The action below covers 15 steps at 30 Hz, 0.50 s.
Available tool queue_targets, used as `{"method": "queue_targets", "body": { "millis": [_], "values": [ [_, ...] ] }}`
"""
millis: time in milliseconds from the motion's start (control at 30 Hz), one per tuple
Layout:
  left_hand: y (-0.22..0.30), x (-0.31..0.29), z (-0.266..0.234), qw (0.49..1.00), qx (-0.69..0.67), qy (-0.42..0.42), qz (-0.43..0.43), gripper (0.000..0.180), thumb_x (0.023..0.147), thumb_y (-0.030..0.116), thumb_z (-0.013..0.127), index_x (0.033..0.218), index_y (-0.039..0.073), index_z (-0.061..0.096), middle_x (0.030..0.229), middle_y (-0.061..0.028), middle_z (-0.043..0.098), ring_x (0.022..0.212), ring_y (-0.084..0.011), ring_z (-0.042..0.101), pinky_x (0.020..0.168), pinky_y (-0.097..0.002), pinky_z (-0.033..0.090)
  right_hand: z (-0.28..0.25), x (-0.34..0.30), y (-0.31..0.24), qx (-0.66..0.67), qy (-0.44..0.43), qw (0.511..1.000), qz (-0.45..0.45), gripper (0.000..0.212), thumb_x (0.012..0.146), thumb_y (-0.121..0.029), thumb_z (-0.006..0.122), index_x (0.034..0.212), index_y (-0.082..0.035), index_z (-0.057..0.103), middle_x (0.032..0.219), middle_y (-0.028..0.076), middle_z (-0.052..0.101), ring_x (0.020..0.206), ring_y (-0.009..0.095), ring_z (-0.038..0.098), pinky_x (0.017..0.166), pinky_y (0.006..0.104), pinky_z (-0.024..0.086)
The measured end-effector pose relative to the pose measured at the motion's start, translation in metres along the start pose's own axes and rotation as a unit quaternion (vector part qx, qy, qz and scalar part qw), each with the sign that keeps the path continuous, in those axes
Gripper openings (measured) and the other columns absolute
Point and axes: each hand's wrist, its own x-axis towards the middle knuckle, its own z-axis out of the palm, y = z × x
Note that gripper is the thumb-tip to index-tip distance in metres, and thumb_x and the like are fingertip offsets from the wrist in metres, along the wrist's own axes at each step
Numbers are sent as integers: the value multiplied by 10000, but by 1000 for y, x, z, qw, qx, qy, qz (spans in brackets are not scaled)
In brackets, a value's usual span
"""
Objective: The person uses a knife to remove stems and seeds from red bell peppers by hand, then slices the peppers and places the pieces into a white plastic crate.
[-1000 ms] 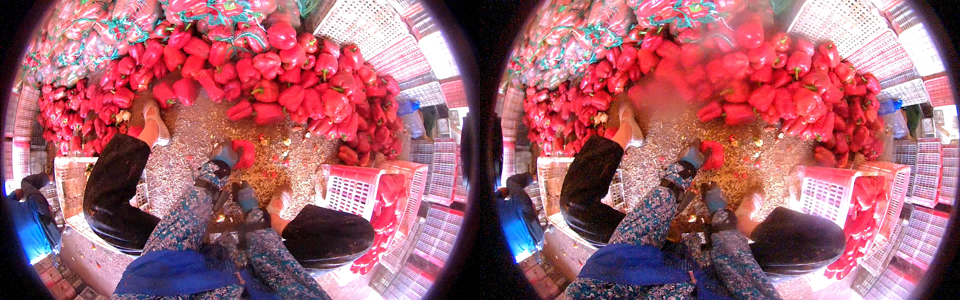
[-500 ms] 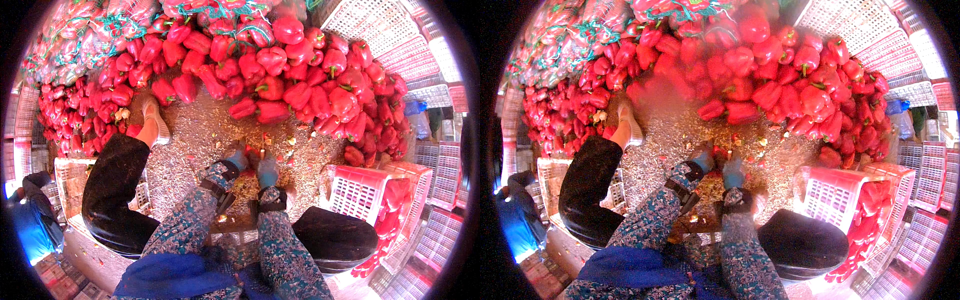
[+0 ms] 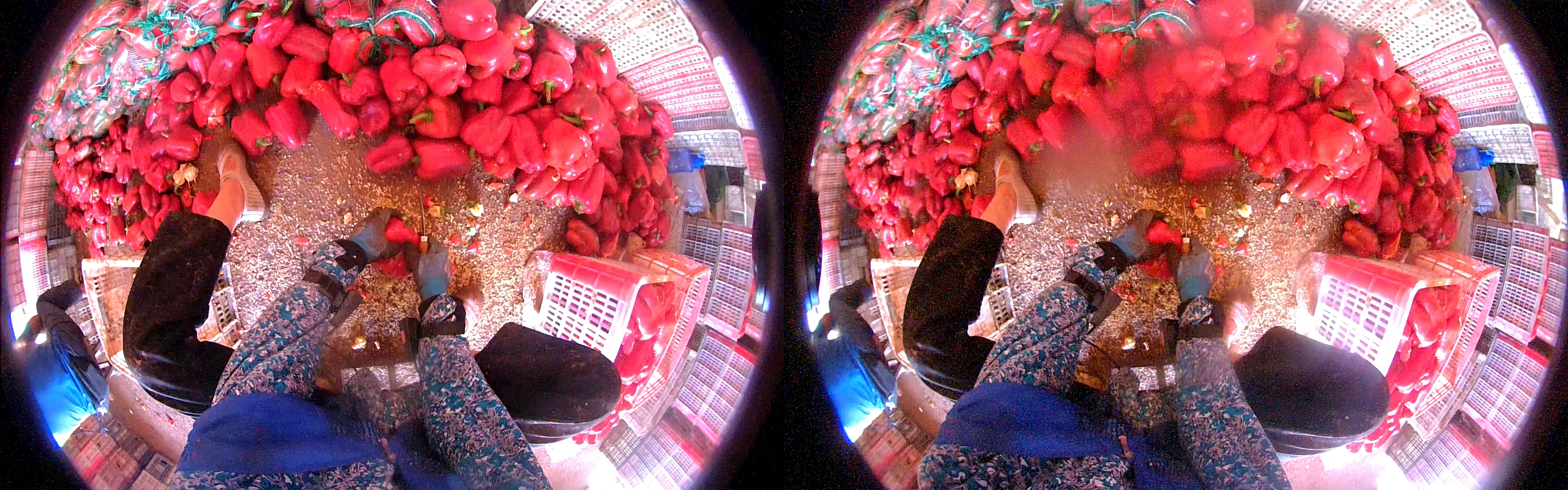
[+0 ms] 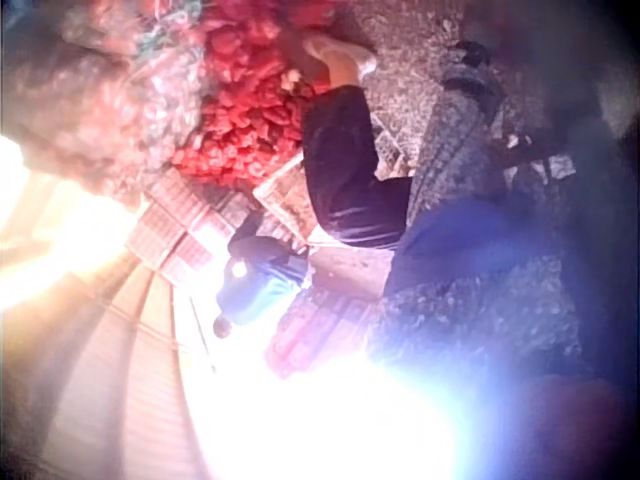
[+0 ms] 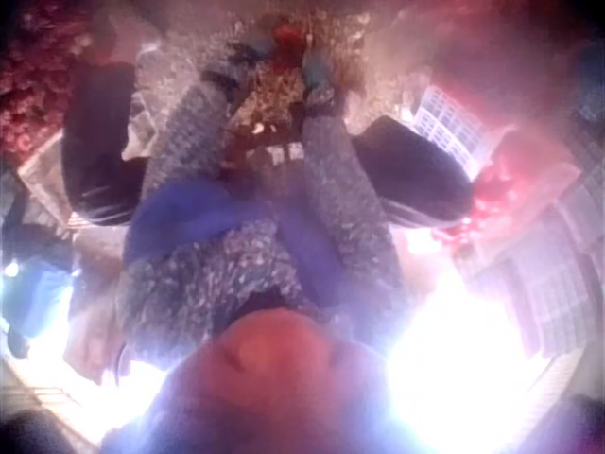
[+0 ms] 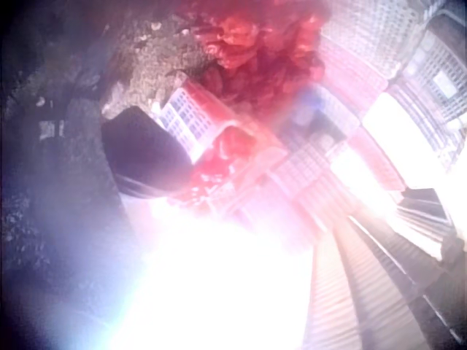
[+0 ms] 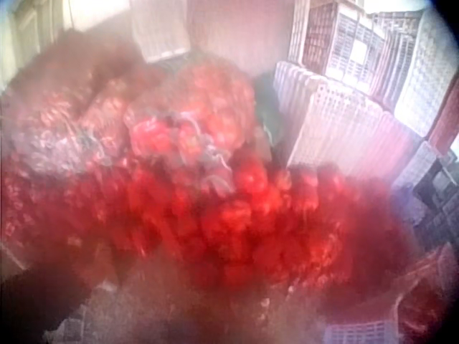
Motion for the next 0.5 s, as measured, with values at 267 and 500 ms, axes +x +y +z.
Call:
{"method": "queue_targets", "body": {
  "millis": [267,500],
  "values": [
    [-11,-27,-26,997,-47,-25,-48,858,643,309,836,1358,16,464,1319,-173,562,1179,-321,573,985,-415,471,39,12,67,293,-65,952,52,175,840,-210,735,916,-59,690,669,-26,590,573,76,509,495,260,401],
    [10,-77,-10,887,-445,-9,-119,770,698,150,768,1385,28,443,1236,-78,582,1145,-220,562,996,-358,466,6,-9,57,405,-89,899,142,325,834,-183,761,1101,-40,645,815,3,647,685,105,572,584,272,470]
  ]
}}
